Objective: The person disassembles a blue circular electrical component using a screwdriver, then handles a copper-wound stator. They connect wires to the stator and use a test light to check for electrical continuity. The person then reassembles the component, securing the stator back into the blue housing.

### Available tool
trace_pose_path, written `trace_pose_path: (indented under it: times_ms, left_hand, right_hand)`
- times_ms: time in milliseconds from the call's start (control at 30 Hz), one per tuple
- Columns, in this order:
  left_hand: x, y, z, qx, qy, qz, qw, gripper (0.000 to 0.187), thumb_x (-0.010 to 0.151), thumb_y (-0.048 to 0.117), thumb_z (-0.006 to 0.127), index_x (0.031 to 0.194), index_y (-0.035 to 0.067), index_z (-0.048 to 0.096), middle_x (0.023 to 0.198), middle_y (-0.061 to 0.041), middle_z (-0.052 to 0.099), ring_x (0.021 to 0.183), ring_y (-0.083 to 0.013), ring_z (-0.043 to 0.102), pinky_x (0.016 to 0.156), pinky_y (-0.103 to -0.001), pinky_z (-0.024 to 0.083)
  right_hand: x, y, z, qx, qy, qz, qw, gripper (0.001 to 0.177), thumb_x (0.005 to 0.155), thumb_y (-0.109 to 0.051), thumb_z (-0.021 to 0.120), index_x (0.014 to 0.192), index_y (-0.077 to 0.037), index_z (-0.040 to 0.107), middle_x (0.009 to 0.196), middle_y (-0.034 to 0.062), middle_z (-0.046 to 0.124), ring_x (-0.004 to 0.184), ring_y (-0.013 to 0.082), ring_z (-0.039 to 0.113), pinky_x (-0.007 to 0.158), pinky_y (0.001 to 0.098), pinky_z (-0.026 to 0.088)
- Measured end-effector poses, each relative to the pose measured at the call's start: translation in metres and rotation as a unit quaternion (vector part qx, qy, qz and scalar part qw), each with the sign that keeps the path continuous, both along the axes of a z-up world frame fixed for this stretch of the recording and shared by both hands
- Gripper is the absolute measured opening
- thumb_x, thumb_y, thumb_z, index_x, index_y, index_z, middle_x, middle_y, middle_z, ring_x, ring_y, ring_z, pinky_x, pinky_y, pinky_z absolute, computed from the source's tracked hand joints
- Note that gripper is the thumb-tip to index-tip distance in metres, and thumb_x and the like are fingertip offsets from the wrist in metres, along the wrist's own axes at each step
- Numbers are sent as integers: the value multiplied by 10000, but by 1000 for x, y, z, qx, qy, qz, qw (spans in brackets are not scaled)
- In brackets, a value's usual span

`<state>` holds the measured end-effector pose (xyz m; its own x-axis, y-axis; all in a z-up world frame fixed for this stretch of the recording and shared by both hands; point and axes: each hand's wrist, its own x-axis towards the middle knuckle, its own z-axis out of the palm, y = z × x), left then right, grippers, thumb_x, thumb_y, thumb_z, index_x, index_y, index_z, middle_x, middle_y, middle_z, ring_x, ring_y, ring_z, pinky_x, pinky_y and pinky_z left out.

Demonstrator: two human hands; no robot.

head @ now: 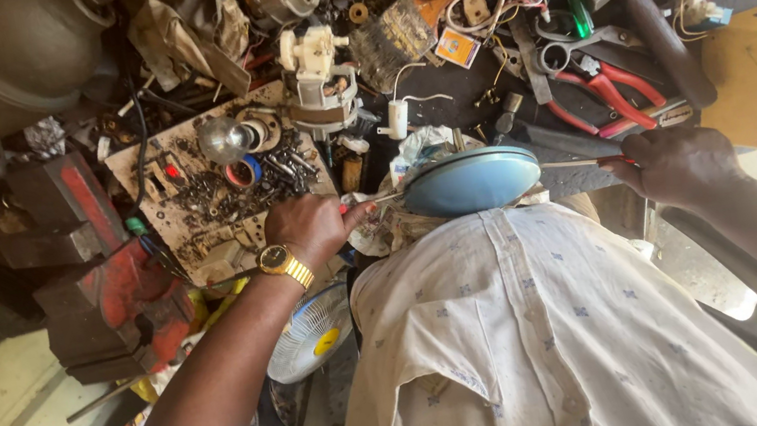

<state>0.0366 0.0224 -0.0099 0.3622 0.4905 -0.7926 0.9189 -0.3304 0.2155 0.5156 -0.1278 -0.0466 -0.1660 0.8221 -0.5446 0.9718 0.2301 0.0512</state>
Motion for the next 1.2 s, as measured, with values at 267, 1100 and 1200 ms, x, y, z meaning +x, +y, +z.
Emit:
trace_pose_path:
  times_ms: [267, 1100, 1200]
  left_hand:
    - [-32, -45, -59, 74, -86, 30, 993, 718, 991, 728, 423, 701, 157, 750, 659, -86, 697, 617, -269, 681, 586, -444, 512]
    - [-14, -36, -18, 26, -4, 62, 998, 630, 923, 716, 469, 791, 169, 752, 722, -89, 729, 627, -265, 707, 517, -430, 519]
    - [-16, -33, -22, 17, -4, 49, 999, 658, 948, 718, 451, 742, 168, 746, 711, -98, 721, 629, -275, 694, 542, -435, 506]
  right_hand:
    - [-36, 24, 34, 21, 8, 24, 999, 460, 957, -624, 563, 921, -203, 744, 781, -11, 706, 610, 203, 694, 508, 394, 540]
    - [-17, 20, 32, 23, 54, 31, 998, 434, 976, -570, 546, 951, -191, 755, 763, 3, 713, 688, 208, 705, 553, 378, 548]
    - [-25, 25, 35, -48, 4, 24, 999, 483, 996, -624, 481, 1001, -224, 753, 781, -34, 741, 664, 185, 718, 562, 364, 561]
